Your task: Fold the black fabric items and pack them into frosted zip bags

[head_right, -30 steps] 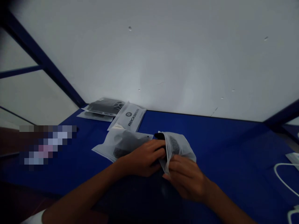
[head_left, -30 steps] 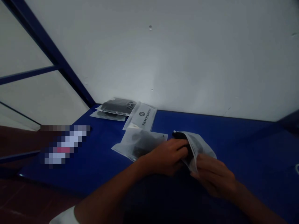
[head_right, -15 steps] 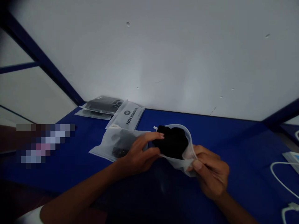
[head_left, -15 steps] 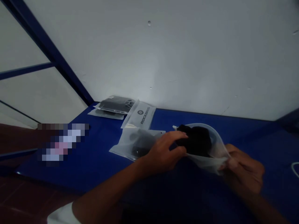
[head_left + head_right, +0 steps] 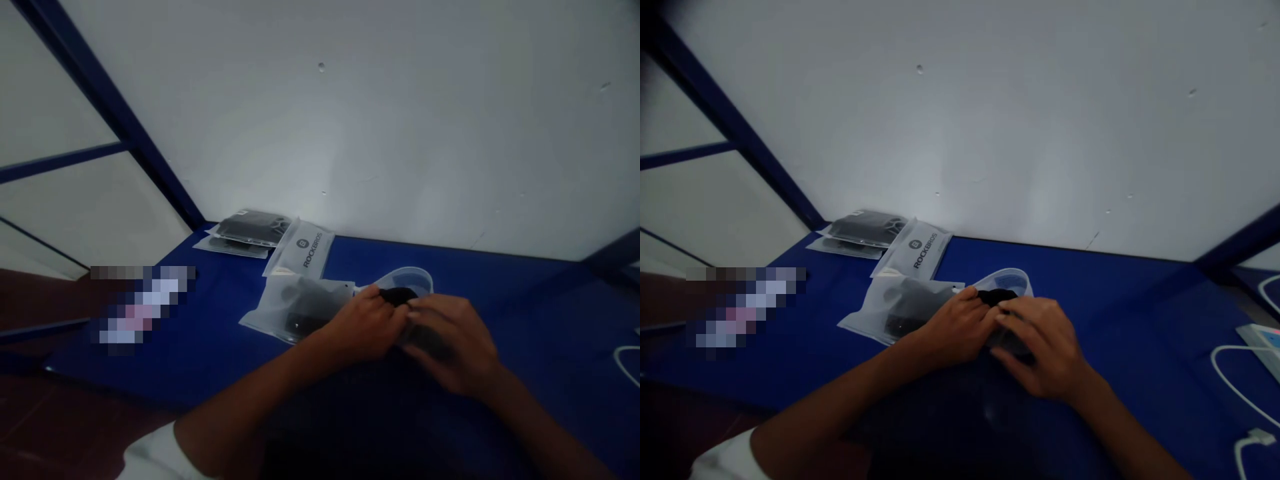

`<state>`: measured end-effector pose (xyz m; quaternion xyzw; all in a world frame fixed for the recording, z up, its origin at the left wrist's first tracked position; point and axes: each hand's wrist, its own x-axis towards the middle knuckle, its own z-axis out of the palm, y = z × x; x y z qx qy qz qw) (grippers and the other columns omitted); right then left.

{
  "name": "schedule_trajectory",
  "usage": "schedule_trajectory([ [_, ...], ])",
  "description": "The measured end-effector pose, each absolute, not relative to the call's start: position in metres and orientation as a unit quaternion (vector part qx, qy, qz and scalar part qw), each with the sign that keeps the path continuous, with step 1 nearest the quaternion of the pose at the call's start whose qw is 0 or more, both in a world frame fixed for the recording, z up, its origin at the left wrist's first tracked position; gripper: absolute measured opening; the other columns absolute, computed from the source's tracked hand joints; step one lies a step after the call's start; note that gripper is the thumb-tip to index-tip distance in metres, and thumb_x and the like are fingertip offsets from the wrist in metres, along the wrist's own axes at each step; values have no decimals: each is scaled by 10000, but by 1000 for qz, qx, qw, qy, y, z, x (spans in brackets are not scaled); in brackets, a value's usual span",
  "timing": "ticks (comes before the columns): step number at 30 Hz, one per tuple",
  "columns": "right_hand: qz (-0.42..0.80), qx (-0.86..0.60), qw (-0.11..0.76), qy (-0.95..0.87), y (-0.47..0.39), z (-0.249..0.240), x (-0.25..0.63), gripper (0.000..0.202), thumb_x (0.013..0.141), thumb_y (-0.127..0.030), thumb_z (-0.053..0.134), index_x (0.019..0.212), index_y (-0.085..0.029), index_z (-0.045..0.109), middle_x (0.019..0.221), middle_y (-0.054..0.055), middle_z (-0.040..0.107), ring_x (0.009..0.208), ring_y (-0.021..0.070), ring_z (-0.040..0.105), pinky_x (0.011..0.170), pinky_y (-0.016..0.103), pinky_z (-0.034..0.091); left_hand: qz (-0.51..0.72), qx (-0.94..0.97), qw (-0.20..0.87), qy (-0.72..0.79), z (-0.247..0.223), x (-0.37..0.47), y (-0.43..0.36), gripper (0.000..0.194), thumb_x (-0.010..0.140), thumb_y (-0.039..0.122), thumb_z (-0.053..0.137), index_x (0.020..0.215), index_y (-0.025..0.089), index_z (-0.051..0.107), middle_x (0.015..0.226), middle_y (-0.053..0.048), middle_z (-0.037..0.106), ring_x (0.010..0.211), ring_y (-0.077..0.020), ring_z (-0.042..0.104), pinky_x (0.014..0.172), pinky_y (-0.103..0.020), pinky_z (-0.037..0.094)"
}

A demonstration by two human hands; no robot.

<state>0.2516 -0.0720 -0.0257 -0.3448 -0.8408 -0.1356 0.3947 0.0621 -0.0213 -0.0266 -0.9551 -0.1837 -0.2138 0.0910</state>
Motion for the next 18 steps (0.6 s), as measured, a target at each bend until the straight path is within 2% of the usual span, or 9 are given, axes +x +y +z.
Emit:
schedule_trajectory([
  [3,-132,-348,308,-876,-75,-25,246,641,807,-391,668,1337,-123,425,1246,218,568,1128,318,558,844,455,492,-261,-944,40,-199,-25,54,-17,193,934,184,397,831,145,556,733,-41,649,699,-177,603,767,-352,451],
  [5,-128,-369,297,-872,-74,-26,246,654,831,-347,646,1381,-122,374,1258,210,574,1136,304,557,846,440,489,-329,-926,2,-184,-22,44,-17,195,947,278,445,848,144,547,797,-58,657,771,-180,616,775,-340,479],
  [6,-119,-374,296,-871,-73,-26,247,629,842,-306,632,1388,-133,370,1236,189,597,1113,289,570,844,430,489,-375,-911,-15,-171,-21,38,-17,187,923,320,503,918,139,549,923,-91,662,889,-197,617,823,-351,486],
  [7,-107,-378,290,-873,-72,-26,248,598,850,-266,617,1386,-147,381,1207,164,621,1081,274,584,842,421,488,-415,-892,-26,-176,-20,34,-16,260,888,365,565,1009,136,543,1060,-128,638,1018,-226,591,886,-390,478],
  [9,-80,-375,269,-883,-70,-25,252,522,852,-207,588,1351,-179,441,1163,124,650,1028,258,600,827,412,486,-440,-873,-67,-197,-19,27,-14,544,802,435,669,1217,144,472,1271,-176,538,1204,-272,494,980,-464,437],
  [11,-65,-376,249,-890,-70,-25,256,467,836,-169,563,1298,-204,503,1161,108,652,1031,268,591,821,426,480,-402,-880,-134,-213,-20,24,-10,680,763,429,713,1312,160,415,1307,-168,523,1228,-264,486,995,-469,438],
  [14,-50,-394,251,-883,-69,-25,261,467,813,-163,544,1277,-207,514,1129,113,655,1026,281,583,799,440,477,-359,-885,-208,-211,-24,24,-4,440,818,282,680,1215,168,529,1152,-102,641,1084,-199,593,920,-387,502],
  [16,-47,-406,257,-876,-68,-25,263,504,815,-169,542,1313,-197,471,1107,116,653,1003,274,581,797,438,471,-385,-872,-209,-218,-26,25,-2,239,855,208,631,1088,159,612,1029,-73,688,968,-172,636,846,-344,527],
  [18,-61,-412,244,-876,-68,-25,262,538,810,-139,535,1337,-197,440,1134,119,638,1005,275,565,811,442,452,-419,-858,-198,-221,-28,27,-1,127,874,184,600,984,147,651,918,-55,709,847,-149,650,767,-306,535],
])
